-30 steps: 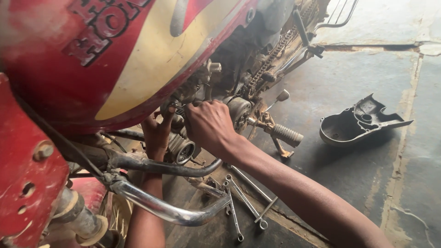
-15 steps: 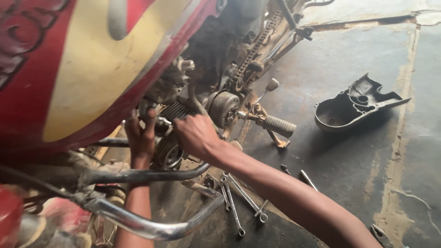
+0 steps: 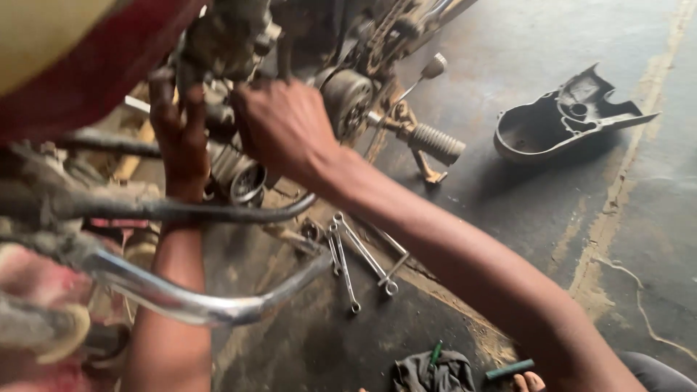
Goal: Repairing and adjusting components of a motorcycle engine.
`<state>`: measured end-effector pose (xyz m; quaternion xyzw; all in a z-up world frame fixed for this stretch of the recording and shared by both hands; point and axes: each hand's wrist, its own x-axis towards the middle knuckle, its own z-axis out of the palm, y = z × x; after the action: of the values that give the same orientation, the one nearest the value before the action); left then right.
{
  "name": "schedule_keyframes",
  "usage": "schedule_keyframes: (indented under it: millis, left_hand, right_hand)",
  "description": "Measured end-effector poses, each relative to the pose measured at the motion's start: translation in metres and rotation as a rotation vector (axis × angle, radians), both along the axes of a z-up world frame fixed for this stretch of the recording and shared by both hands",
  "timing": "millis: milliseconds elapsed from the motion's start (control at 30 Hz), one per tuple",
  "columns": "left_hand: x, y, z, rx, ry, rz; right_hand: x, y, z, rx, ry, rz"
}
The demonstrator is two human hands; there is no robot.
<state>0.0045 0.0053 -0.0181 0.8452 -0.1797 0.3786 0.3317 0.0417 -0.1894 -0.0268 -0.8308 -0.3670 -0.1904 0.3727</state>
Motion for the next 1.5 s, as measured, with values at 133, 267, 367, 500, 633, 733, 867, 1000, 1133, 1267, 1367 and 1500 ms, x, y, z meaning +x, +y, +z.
schedule_keyframes:
  millis: [133, 267, 367, 500, 633, 733, 867, 1000, 1133, 1267, 1367, 1500]
  left_hand:
    - [0.013, 0.048, -0.033, -0.099, 0.131, 0.021]
    - [0.003, 0.042, -0.028, -0.037, 0.135, 0.065]
    - [0.008, 0.039, -0.022, -0.073, 0.109, 0.017]
    - [0.004, 0.047, -0.026, 0.171, -0.012, 0.142]
    - [-0.005, 0.022, -0.006, 0.039, 0.038, 0.020]
    - [-0.007, 0.011, 0.009, 0.097, -0.057, -0.004]
    - [-0.019, 0.002, 0.021, 0.093, 0.029, 0.110]
    - [-0.021, -0.006, 0.027, 0.001, 0.104, 0.067]
    - [-0.018, -0.006, 0.025, -0.132, 0.184, 0.055]
    - [-0.014, -0.011, 0.033, 0.135, -0.031, 0.109]
    - [-0.019, -0.017, 0.036, 0.052, 0.034, 0.079]
    - [-0.018, -0.013, 0.031, 0.064, -0.020, 0.052]
  right_hand:
    - [0.005, 0.017, 0.002, -0.043, -0.117, -0.062]
    - [-0.004, 0.020, 0.008, 0.218, -0.300, -0.051]
    - [-0.006, 0.023, 0.002, 0.216, -0.322, -0.098]
    - [-0.007, 0.027, -0.015, 0.082, -0.068, -0.068]
    - [-0.009, 0.014, -0.008, 0.203, -0.185, -0.044]
    - [-0.014, 0.001, 0.006, 0.226, -0.191, 0.002]
    - [-0.023, -0.002, 0.020, 0.179, -0.151, 0.056]
    - [-0.029, -0.007, 0.027, 0.114, -0.065, 0.049]
    - [-0.031, -0.008, 0.025, 0.162, -0.052, 0.039]
    - [-0.031, -0.010, 0.032, 0.269, -0.113, 0.017]
    - [-0.029, -0.011, 0.041, 0.213, -0.096, 0.010]
    - [-0.022, -0.014, 0.054, -0.059, 0.021, 0.000]
